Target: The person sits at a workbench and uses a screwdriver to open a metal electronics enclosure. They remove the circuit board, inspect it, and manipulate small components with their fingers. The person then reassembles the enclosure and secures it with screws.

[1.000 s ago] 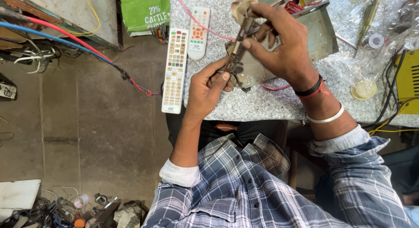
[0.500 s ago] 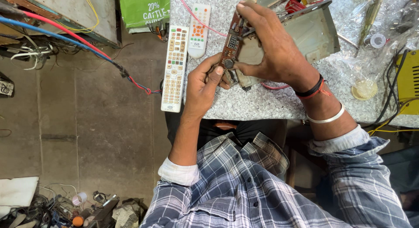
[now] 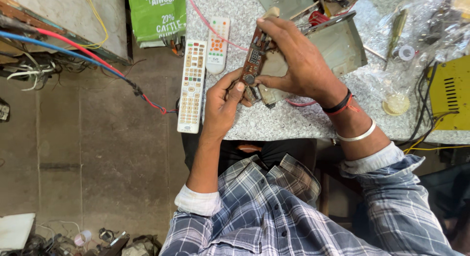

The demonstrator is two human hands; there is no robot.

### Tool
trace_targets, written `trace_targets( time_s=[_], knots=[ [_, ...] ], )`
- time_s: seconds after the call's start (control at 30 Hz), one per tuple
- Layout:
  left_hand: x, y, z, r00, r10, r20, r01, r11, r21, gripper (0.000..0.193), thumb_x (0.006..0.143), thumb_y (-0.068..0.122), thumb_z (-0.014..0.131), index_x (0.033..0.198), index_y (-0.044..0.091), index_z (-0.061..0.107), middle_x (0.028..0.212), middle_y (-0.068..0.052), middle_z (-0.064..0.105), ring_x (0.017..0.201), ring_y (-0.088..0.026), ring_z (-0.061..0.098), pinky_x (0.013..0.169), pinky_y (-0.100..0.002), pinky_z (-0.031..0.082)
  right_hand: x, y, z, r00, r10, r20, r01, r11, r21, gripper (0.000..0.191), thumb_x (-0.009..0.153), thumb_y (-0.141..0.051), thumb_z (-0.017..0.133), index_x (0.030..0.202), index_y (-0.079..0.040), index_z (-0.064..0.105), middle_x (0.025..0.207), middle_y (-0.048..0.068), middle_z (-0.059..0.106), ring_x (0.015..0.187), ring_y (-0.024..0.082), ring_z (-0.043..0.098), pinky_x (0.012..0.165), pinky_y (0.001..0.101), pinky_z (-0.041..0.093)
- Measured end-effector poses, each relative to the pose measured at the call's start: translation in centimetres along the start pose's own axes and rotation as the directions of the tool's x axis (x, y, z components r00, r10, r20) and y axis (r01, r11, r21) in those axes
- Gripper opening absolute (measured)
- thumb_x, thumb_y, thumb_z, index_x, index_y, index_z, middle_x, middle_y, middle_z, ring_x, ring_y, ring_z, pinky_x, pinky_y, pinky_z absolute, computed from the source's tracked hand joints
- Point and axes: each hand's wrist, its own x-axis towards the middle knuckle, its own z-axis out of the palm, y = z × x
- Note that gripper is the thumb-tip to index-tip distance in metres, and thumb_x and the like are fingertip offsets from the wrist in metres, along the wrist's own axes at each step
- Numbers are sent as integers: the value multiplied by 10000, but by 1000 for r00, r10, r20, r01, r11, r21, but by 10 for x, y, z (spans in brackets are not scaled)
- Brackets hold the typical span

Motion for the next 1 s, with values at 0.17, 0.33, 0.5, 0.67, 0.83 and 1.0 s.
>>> trace_targets(
  time_s=[0.17,0.33,0.5,0.67,0.83,1.0],
  knots=[
    [1,2,2,1000,-4,-9,4,1000,-4,423,1087,250,599,1407,-27,602,1126,-77,741,866,-86,659,732,-261,595,1,-4,-4,999,33,16,-33,999,-10,980,798,-254,936,1577,-55,375,1526,214,471,1396,423,517,1151,448,482],
    [1,3,3,1000,-13,-10,13,1000,-1,410,1085,238,601,1399,-25,612,1110,-76,739,858,-87,655,727,-260,593,1,-5,-5,999,34,16,-33,999,-15,969,806,-274,925,1572,-56,375,1520,205,475,1398,417,519,1142,453,486],
    [1,3,3,1000,-12,-10,12,1000,-8,402,1081,222,602,1399,-24,611,1095,-80,742,842,-91,662,717,-257,592,1,-4,-3,999,36,22,-36,999,-29,967,825,-322,920,1577,-66,369,1517,199,473,1391,409,526,1130,456,495],
    [0,3,3,1000,-5,-3,5,1000,-4,399,1083,225,600,1395,-24,612,1093,-79,742,847,-92,668,714,-254,586,0,-4,-3,998,54,27,-53,998,-29,966,825,-330,918,1579,-73,371,1519,194,474,1392,408,526,1130,456,496],
    [0,3,3,1000,-12,-2,12,1000,0,408,1081,238,603,1395,-21,616,1092,-78,741,838,-88,662,710,-251,583,-1,-4,-3,998,60,24,-59,998,-30,961,819,-329,918,1572,-72,378,1517,194,479,1390,405,528,1127,451,496],
    [0,2,3,1000,-18,-3,18,1000,-2,424,1074,256,614,1392,-25,618,1097,-81,743,846,-90,665,710,-254,587,-2,-5,-2,997,67,23,-66,997,-34,955,817,-330,918,1567,-74,385,1518,189,483,1392,403,528,1129,451,495]
  ],
)
